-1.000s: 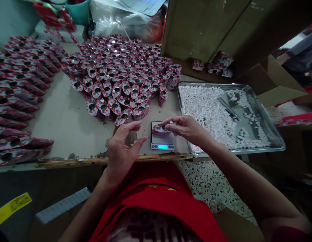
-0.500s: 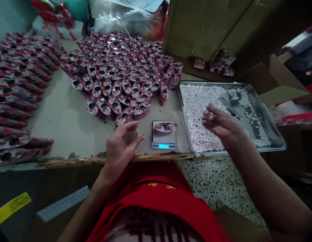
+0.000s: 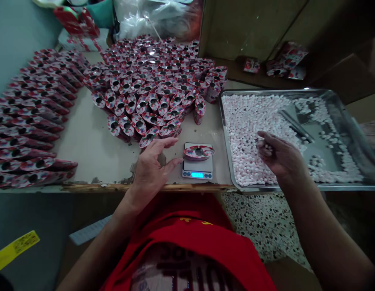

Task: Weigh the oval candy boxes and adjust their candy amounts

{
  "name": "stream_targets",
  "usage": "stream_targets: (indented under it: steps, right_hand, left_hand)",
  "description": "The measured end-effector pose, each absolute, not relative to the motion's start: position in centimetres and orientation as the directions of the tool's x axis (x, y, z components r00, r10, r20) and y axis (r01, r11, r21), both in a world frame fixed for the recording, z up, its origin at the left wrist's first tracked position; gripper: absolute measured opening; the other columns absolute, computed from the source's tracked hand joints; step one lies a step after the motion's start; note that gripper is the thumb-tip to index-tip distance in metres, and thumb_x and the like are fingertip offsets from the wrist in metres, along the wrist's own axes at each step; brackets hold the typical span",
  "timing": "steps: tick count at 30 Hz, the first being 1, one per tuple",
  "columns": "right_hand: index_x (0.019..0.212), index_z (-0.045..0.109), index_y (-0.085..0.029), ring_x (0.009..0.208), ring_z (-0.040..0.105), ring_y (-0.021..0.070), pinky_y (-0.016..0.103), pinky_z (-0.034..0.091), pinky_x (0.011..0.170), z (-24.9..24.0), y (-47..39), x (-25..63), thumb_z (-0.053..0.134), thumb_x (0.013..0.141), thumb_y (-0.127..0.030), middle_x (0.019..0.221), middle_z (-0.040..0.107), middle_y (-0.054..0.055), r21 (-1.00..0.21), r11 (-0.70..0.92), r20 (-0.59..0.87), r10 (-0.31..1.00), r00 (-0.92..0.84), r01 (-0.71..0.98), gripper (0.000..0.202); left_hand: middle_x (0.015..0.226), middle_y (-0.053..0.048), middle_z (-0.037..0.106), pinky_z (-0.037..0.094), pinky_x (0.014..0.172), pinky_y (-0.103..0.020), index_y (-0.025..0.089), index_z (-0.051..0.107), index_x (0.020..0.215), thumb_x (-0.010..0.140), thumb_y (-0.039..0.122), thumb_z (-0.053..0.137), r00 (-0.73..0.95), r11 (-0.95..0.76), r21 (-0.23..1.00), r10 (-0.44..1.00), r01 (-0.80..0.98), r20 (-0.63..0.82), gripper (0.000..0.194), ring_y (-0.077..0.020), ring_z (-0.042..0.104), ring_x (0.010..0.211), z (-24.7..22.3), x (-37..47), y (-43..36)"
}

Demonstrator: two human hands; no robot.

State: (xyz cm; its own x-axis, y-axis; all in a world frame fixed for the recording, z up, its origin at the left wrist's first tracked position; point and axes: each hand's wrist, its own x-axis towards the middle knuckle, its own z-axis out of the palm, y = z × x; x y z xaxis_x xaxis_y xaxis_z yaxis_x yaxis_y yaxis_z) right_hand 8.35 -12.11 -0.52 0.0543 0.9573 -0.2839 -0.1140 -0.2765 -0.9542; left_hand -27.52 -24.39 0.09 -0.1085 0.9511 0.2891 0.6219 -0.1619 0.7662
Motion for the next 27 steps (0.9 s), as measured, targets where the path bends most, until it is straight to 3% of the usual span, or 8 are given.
stream_targets:
  steps: [3, 10, 13, 16, 18, 21, 24, 27]
  right_hand:
    - [0.1, 0.079, -0.016, 0.057, 0.035, 0.0114, 0.029, 0.019, 0.049, -0.5, -11.8, 7.8, 0.089, 0.079, -0.027, 0.073, 0.062, 0.005, -0.962, -0.217, -0.225, 0.974, 0.031, -0.167, 0.026]
    - [0.081, 0.071, -0.017, 0.057, 0.036, 0.0102, 0.031, 0.021, 0.051, 0.0, -11.6, 8.4, 0.094, 0.078, -0.027, 0.073, 0.061, 0.005, -0.969, -0.163, -0.169, 0.985, 0.018, -0.184, 0.025]
    - [0.091, 0.079, -0.018, 0.057, 0.039, 0.011, 0.03, 0.021, 0.051, 1.1, -12.5, 7.2, 0.093, 0.081, -0.033, 0.073, 0.061, 0.003, -0.986, -0.135, -0.131, 0.99, -0.05, -0.101, 0.024]
    - [0.102, 0.082, -0.02, 0.057, 0.044, 0.0132, 0.028, 0.026, 0.052, 2.3, -13.7, 3.8, 0.085, 0.09, -0.042, 0.066, 0.057, 0.0, -0.997, -0.058, -0.067, 0.961, -0.268, 0.041, 0.025]
    - [0.108, 0.082, -0.021, 0.057, 0.047, 0.0149, 0.029, 0.033, 0.054, 2.6, -14.3, 0.9, 0.074, 0.098, -0.046, 0.063, 0.055, -0.001, -0.986, 0.041, -0.035, 0.895, -0.444, 0.159, 0.027]
    - [0.12, 0.081, -0.021, 0.068, 0.059, 0.0197, 0.032, 0.043, 0.064, 2.6, -14.6, -2.7, 0.064, 0.102, -0.041, 0.075, 0.066, 0.003, -0.899, 0.254, -0.02, 0.792, -0.61, 0.358, 0.032]
    - [0.129, 0.078, -0.019, 0.075, 0.063, 0.023, 0.034, 0.046, 0.071, 2.9, -14.4, -3.8, 0.064, 0.099, -0.037, 0.085, 0.071, 0.006, -0.785, 0.366, -0.029, 0.784, -0.62, 0.5, 0.038]
    - [0.133, 0.076, -0.02, 0.062, 0.055, 0.0217, 0.034, 0.042, 0.062, 4.2, -13.6, -1.6, 0.06, 0.1, -0.049, 0.069, 0.061, 0.002, -0.79, 0.271, -0.032, 0.877, -0.479, 0.549, 0.047]
  left_hand:
    - [0.128, -0.006, 0.074, 0.057, 0.11, -0.042, 0.025, 0.068, 0.132, 0.086, 0.02, 0.086, -0.073, -0.181, 0.69, 0.944, 0.701, 0.321, 0.049, -0.0241, 0.07, 0.12, 0.5, -26.8, -24.2]
    - [0.142, -0.01, 0.068, 0.051, 0.117, -0.051, 0.023, 0.06, 0.139, 0.072, 0.015, 0.096, 0.083, -0.217, 0.435, 0.948, 0.874, 0.307, 0.077, -0.0316, 0.061, 0.132, 1.2, -23.9, -23.0]
    - [0.141, -0.011, 0.068, 0.052, 0.115, -0.051, 0.021, 0.058, 0.139, 0.07, 0.016, 0.097, 0.059, -0.164, 0.444, 0.969, 0.881, 0.242, 0.08, -0.0329, 0.061, 0.131, 0.4, -23.2, -22.5]
    - [0.137, -0.011, 0.07, 0.054, 0.11, -0.05, 0.019, 0.058, 0.138, 0.07, 0.016, 0.096, -0.011, -0.067, 0.512, 0.989, 0.856, 0.148, 0.078, -0.0329, 0.063, 0.126, -0.6, -23.4, -22.4]
    - [0.137, -0.012, 0.071, 0.054, 0.111, -0.05, 0.018, 0.059, 0.137, 0.07, 0.016, 0.095, -0.032, -0.034, 0.55, 0.993, 0.834, 0.11, 0.077, -0.0325, 0.064, 0.126, -0.8, -23.9, -22.6]
    - [0.136, -0.011, 0.071, 0.054, 0.11, -0.049, 0.018, 0.061, 0.135, 0.071, 0.018, 0.096, -0.03, -0.032, 0.564, 0.994, 0.825, 0.101, 0.073, -0.0323, 0.065, 0.125, -0.8, -24.6, -22.7]
    - [0.134, -0.01, 0.072, 0.053, 0.11, -0.05, 0.02, 0.063, 0.133, 0.068, 0.025, 0.099, -0.052, -0.029, 0.552, 0.99, 0.833, 0.131, 0.075, -0.0331, 0.065, 0.124, -1.0, -24.3, -22.2]
    - [0.136, -0.009, 0.071, 0.053, 0.111, -0.049, 0.022, 0.063, 0.133, 0.071, 0.032, 0.099, 0.024, -0.11, 0.527, 0.986, 0.843, 0.167, 0.073, -0.0325, 0.063, 0.127, -1.5, -22.6, -21.0]
